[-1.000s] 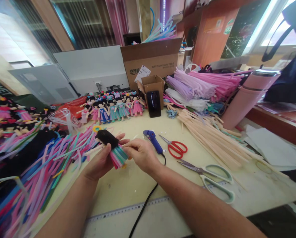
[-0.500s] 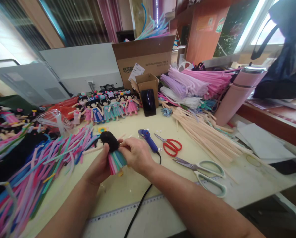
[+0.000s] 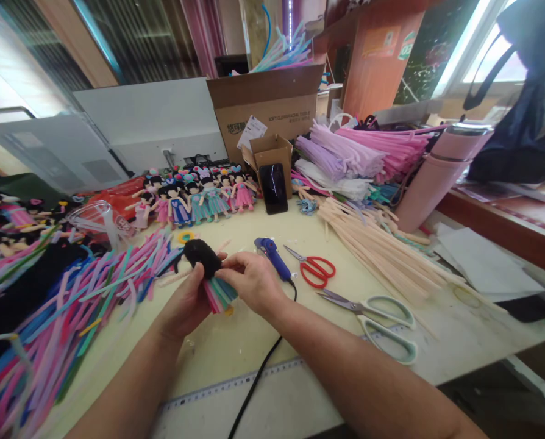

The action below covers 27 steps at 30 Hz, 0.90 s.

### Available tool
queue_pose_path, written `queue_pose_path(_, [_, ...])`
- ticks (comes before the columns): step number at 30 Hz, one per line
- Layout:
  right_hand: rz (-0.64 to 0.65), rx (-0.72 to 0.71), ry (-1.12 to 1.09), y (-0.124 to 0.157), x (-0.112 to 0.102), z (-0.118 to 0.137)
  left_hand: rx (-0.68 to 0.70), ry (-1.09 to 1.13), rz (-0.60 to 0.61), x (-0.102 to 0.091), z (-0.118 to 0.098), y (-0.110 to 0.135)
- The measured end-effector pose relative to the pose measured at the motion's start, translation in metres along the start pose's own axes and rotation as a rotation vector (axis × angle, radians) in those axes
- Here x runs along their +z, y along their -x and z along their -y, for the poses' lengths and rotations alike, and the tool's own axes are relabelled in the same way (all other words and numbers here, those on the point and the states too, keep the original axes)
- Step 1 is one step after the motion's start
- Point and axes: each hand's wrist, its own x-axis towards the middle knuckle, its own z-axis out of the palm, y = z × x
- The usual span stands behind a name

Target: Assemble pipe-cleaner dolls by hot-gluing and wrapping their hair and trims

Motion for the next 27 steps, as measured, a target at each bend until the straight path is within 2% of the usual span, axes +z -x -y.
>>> queue_pose_path(4, [-0.006, -0.062, 0.046, -0.001, -0.001, 0.000, -0.005, -0.007, -0.005, 0.004, 0.003, 0.000])
queue_pose_path(9, [0.007, 0.034, -0.047, -0.006, -0.004, 0.001, 0.004, 0.040, 0.000, 0.001, -0.001, -0.002])
queue_pose_path(13, [0.013, 0.009, -0.093, -0.005, -0.004, 0.003, 0.021, 0.059, -0.027, -0.001, -0.004, -0.003])
queue_pose_path(18, [-0.025, -0.162, 0.207, 0.003, -0.003, 0.007, 0.036, 0.010, -0.082, 0.004, 0.004, -0.003])
queue_pose_path(22, [-0.023, -0.227, 0.435, 0.005, -0.003, 0.011, 0.039, -0.008, -0.070, 0.010, 0.012, -0.002])
queue_pose_path(27, [-0.034, -0.273, 0.498, 0.002, -0.006, 0.010, 0.035, -0.004, -0.076, 0.012, 0.013, -0.002])
